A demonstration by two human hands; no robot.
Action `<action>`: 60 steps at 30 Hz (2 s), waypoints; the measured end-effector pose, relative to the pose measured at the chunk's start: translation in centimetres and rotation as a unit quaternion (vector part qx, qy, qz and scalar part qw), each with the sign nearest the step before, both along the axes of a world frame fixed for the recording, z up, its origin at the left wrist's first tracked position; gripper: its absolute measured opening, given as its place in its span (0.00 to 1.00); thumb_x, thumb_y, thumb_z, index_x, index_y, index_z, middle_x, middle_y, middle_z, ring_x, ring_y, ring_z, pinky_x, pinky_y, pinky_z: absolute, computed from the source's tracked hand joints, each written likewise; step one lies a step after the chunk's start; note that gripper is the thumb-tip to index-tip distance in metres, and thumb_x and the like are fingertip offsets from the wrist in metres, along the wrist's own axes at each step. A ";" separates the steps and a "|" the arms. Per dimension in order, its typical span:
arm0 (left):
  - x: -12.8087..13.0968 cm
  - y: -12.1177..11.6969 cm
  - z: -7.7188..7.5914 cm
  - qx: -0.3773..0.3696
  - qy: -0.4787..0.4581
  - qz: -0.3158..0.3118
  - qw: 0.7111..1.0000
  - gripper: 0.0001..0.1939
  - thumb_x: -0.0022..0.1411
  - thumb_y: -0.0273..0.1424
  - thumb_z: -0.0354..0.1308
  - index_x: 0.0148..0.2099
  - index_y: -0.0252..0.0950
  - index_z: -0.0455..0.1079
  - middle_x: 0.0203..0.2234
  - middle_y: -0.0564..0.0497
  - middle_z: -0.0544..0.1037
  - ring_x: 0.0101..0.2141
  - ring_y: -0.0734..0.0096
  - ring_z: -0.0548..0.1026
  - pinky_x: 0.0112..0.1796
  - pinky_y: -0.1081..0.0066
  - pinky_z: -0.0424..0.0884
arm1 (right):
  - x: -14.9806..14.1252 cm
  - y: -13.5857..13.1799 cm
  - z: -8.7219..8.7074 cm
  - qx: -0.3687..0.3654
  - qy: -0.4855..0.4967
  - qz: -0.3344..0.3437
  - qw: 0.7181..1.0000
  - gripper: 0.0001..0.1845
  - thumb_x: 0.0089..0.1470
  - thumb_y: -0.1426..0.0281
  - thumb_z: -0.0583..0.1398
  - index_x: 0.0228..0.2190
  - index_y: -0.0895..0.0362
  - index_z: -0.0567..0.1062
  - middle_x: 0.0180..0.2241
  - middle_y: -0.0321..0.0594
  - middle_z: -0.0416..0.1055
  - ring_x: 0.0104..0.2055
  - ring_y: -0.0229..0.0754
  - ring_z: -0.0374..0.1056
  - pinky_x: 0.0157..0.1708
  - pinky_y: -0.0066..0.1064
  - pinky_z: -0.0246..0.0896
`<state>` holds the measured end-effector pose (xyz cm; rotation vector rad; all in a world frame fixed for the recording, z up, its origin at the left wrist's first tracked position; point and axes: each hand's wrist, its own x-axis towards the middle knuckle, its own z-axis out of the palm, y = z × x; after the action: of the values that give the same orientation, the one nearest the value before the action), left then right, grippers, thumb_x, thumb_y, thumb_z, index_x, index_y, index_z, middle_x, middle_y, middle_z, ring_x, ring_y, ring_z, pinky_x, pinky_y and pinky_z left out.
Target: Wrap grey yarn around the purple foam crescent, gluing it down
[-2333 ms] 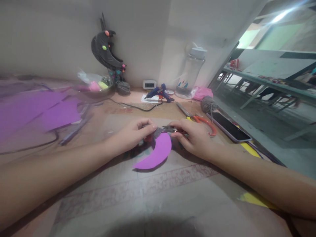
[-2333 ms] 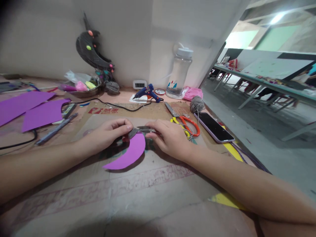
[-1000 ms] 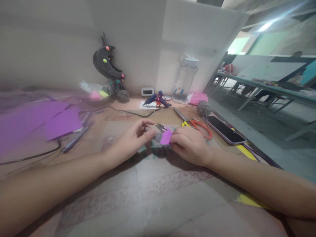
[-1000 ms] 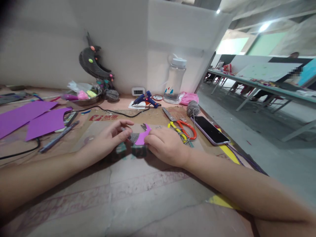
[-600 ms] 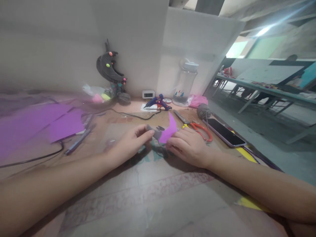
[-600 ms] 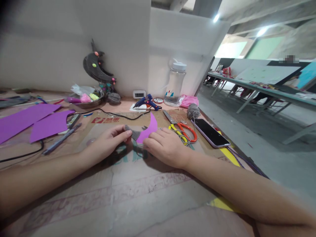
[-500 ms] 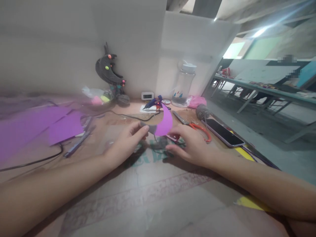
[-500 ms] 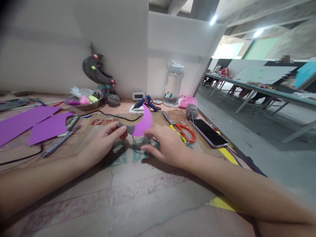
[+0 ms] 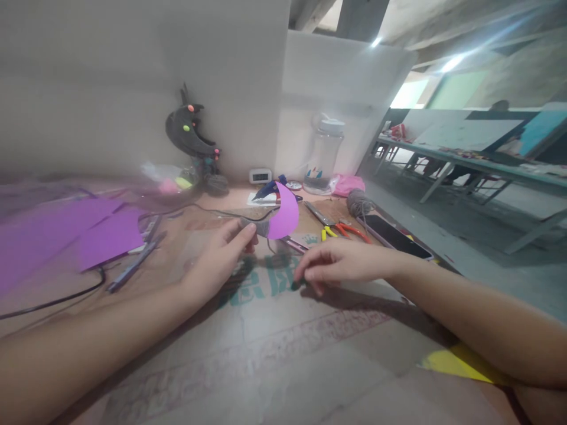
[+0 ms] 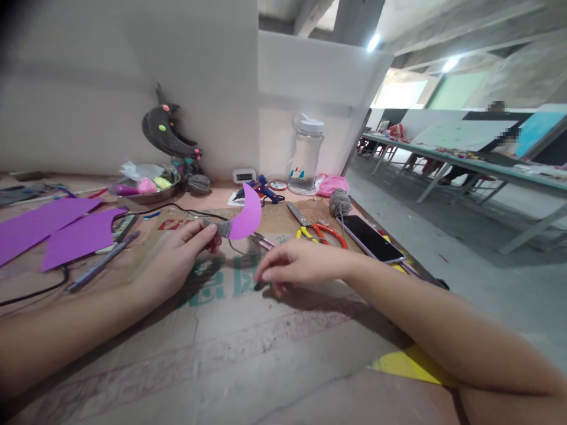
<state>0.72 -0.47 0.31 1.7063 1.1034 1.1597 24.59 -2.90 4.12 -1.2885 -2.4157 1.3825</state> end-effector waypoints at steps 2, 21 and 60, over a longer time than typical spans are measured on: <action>0.0 0.0 -0.1 -0.002 0.000 -0.010 1.000 0.14 0.66 0.37 0.50 0.28 0.38 0.63 0.24 0.55 0.68 0.30 0.72 0.67 0.35 0.71 0.62 | 0.4 0.4 0.6 0.160 -0.078 -0.077 0.981 0.13 0.59 0.61 0.56 0.37 0.56 0.75 0.30 0.37 0.74 0.31 0.37 0.67 0.30 0.27 0.57; -0.2 0.3 -0.6 0.000 0.017 -0.037 0.999 0.15 0.65 0.41 0.50 0.29 0.38 0.64 0.24 0.55 0.68 0.29 0.71 0.67 0.33 0.72 0.62 | 1.4 2.7 -1.7 0.269 -0.239 -0.143 0.922 0.17 0.60 0.58 0.51 0.34 0.54 0.75 0.25 0.37 0.73 0.25 0.38 0.64 0.25 0.27 0.48; 0.3 0.2 -0.7 -0.060 -0.001 -0.107 0.992 0.14 0.62 0.37 0.52 0.25 0.38 0.62 0.20 0.56 0.66 0.24 0.74 0.65 0.27 0.73 0.61 | -2.4 19.6 -1.7 0.271 -0.156 -0.234 0.921 0.19 0.60 0.63 0.58 0.50 0.59 0.69 0.50 0.44 0.68 0.47 0.45 0.69 0.45 0.43 0.68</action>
<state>1.01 -0.31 -0.39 1.6836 0.9429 0.9429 22.21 16.65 2.46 -1.8324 -2.1915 0.3700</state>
